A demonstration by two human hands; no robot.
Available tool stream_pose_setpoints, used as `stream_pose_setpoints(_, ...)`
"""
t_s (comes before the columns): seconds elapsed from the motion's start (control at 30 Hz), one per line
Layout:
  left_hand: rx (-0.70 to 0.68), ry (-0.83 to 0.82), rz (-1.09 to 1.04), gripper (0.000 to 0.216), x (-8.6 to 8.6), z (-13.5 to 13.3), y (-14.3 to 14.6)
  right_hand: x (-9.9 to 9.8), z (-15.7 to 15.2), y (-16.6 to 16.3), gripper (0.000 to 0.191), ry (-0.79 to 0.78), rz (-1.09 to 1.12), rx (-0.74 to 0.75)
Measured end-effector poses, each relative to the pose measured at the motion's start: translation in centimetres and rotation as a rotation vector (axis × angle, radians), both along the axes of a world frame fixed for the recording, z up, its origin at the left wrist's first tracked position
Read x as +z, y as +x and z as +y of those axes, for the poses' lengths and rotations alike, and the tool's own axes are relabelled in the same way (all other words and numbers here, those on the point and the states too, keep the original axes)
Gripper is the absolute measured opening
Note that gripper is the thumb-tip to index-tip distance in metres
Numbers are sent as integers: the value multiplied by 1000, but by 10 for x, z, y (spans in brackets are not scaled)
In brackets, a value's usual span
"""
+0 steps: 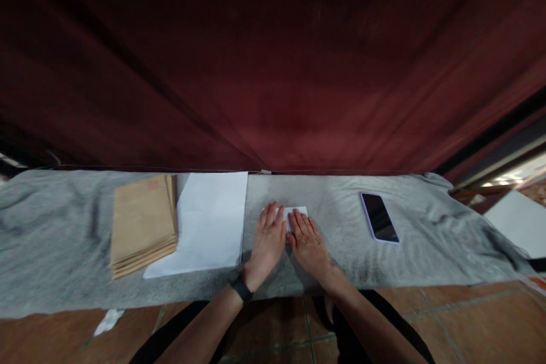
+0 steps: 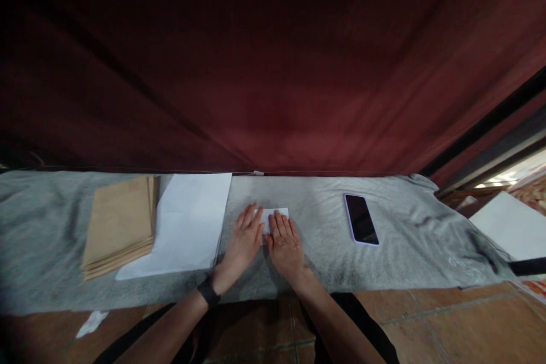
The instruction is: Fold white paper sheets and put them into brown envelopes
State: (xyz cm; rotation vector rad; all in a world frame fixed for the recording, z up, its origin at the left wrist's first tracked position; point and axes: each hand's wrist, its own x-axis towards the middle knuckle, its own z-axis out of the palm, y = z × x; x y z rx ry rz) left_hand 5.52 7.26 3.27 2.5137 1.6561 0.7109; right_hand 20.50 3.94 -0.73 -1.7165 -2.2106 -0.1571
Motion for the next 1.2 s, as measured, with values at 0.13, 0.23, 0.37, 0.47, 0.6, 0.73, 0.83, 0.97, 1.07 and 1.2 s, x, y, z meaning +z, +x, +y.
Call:
stream_pose_setpoints(0.13,-193,-33,41,57,-11,-13,16,-8,-3,3,63,8,-83,33)
stream_pose_setpoints(0.23,-186,-68,53,64,-19,-14,18,-8,-3,6,63,4,-120,34)
stream_pose_setpoints(0.37,-158,-55,77,68,-26,-12,11,-3,-2,8,57,-43,-111,-13)
stream_pose_setpoints(0.47,-111,-33,88,69,-29,-11,5,1,-2,11,54,-45,-62,-76)
stream_pose_setpoints(0.6,-57,-33,114,65,-31,-11,-2,3,-4,17,53,-56,-10,-116)
stream_pose_setpoints(0.73,-45,-37,110,64,-30,-11,-8,6,-4,24,54,-103,18,-102)
stream_pose_setpoints(0.83,-42,-38,107,64,-29,-11,-9,8,-5,30,54,-127,42,-90)
stream_pose_setpoints(0.97,-41,-60,125,63,-26,-11,-8,15,-5,31,55,-138,49,-99)
stream_pose_setpoints(1.07,-46,-61,138,59,-24,-11,-8,18,-5,27,54,-121,59,-56)
stream_pose_setpoints(1.2,-53,-60,151,57,-22,-12,-8,15,-6,20,51,-117,53,47)
